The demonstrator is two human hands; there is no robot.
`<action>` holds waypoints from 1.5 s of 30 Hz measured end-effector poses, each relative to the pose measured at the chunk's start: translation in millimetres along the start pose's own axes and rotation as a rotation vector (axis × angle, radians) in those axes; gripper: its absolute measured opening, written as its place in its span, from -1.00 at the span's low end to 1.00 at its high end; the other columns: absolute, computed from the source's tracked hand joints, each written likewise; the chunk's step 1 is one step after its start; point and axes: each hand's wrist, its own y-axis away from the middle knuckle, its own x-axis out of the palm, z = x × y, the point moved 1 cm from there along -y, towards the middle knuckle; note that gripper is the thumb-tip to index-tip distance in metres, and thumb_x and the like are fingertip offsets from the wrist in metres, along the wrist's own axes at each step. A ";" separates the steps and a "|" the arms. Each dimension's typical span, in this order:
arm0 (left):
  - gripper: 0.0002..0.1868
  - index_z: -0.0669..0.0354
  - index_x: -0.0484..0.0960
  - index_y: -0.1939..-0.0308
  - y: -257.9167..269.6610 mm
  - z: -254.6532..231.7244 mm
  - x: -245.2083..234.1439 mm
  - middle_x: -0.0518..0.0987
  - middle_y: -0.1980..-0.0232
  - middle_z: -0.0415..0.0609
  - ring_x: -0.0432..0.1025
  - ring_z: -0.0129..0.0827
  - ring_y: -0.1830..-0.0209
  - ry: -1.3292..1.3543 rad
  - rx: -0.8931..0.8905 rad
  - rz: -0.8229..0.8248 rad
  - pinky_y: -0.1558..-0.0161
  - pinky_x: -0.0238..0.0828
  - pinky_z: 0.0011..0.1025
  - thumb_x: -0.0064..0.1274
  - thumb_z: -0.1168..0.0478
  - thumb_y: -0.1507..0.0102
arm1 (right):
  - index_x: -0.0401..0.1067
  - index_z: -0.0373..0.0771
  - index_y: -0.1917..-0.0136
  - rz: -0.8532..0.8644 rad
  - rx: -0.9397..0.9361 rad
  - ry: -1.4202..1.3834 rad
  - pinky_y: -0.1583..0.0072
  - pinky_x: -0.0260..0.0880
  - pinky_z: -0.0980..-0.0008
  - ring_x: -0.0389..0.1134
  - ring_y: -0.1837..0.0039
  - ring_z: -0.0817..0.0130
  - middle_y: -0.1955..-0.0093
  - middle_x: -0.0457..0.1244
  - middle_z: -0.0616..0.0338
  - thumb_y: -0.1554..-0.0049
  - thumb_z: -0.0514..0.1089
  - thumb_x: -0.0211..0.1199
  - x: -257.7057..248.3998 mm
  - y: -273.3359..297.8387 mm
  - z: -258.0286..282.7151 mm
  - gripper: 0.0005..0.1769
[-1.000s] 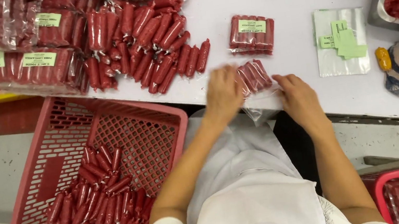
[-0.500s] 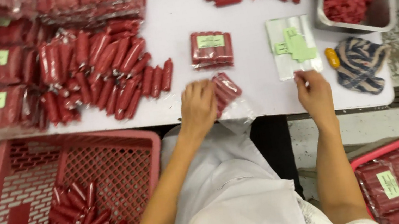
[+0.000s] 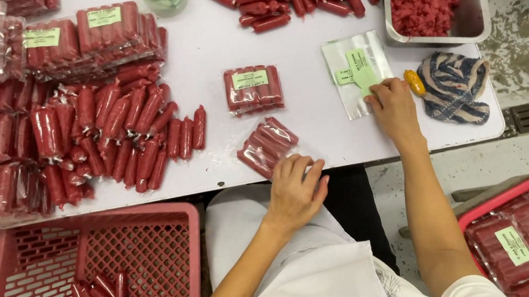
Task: Packaging small red sausages into plastic bags and organizing them on a production table.
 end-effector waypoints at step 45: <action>-0.84 0.22 0.55 0.05 30.5 -3.7 -22.8 0.35 0.21 0.04 0.31 -0.14 0.36 -0.111 -0.175 -0.069 0.40 0.19 -0.32 0.05 0.31 -0.30 | 0.46 -0.32 0.21 0.455 0.988 -1.228 0.51 0.00 0.51 0.02 0.53 0.49 0.52 -0.02 0.25 -0.16 -0.28 0.29 1.6 154.1 155.6 -0.90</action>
